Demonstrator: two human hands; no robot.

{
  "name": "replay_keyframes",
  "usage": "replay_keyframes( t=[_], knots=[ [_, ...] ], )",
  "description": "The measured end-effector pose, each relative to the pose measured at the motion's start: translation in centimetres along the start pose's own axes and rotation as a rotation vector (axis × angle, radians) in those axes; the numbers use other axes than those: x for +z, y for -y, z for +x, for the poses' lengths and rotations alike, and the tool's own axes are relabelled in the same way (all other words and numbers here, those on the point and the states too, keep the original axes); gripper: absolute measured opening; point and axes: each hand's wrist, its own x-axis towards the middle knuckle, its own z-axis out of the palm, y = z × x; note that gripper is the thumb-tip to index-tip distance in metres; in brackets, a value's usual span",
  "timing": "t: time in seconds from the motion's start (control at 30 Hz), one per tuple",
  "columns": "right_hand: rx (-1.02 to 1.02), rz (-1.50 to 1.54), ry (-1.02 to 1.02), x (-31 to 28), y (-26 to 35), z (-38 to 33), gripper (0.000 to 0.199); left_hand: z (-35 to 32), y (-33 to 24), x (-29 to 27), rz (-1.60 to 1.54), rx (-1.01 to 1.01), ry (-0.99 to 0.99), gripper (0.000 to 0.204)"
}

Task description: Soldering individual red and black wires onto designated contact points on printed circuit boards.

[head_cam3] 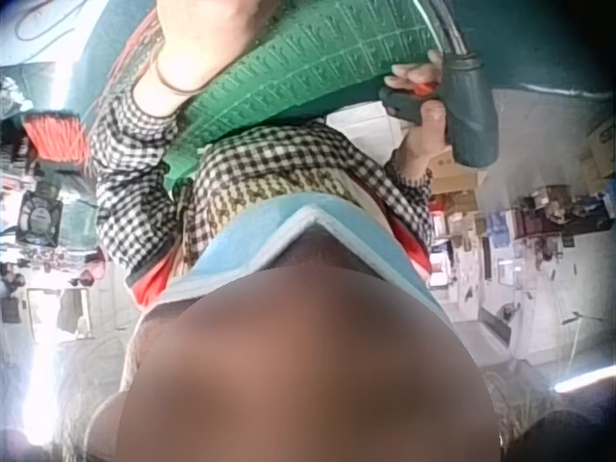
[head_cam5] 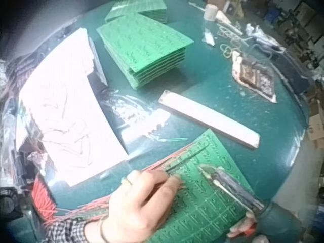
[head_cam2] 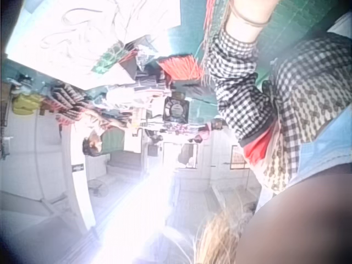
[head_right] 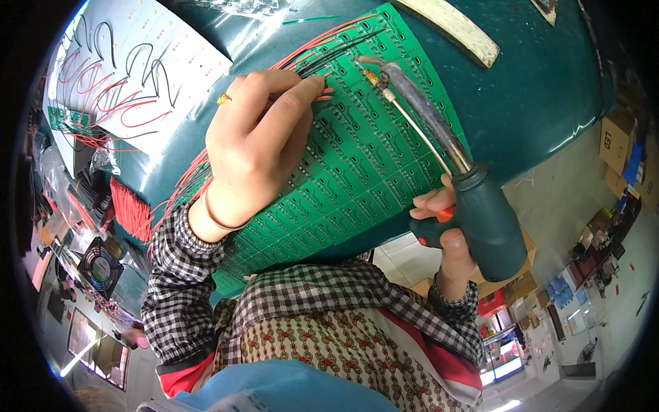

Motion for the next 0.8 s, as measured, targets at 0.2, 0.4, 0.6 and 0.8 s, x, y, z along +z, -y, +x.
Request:
replay_keyframes(
  t=[0.2,0.4,0.6,0.8],
  knots=[
    [0.039,0.100,-0.107,0.0,0.2,0.0,0.077,0.1,0.0,-0.9,-0.083,-0.117,0.040,0.023],
    [0.010,0.080,-0.126,-0.3,0.1,0.3,0.074,0.9,-1.0,-1.9,-0.071,-0.109,0.009,0.030],
    [-0.025,0.027,-0.072,-0.8,0.0,1.0,0.071,0.5,-0.3,0.0,0.092,-0.030,0.086,0.034],
    [-0.006,-0.023,-0.011,-0.5,-0.2,0.9,0.071,0.3,0.3,0.2,0.078,0.010,0.018,0.029]
  ],
)
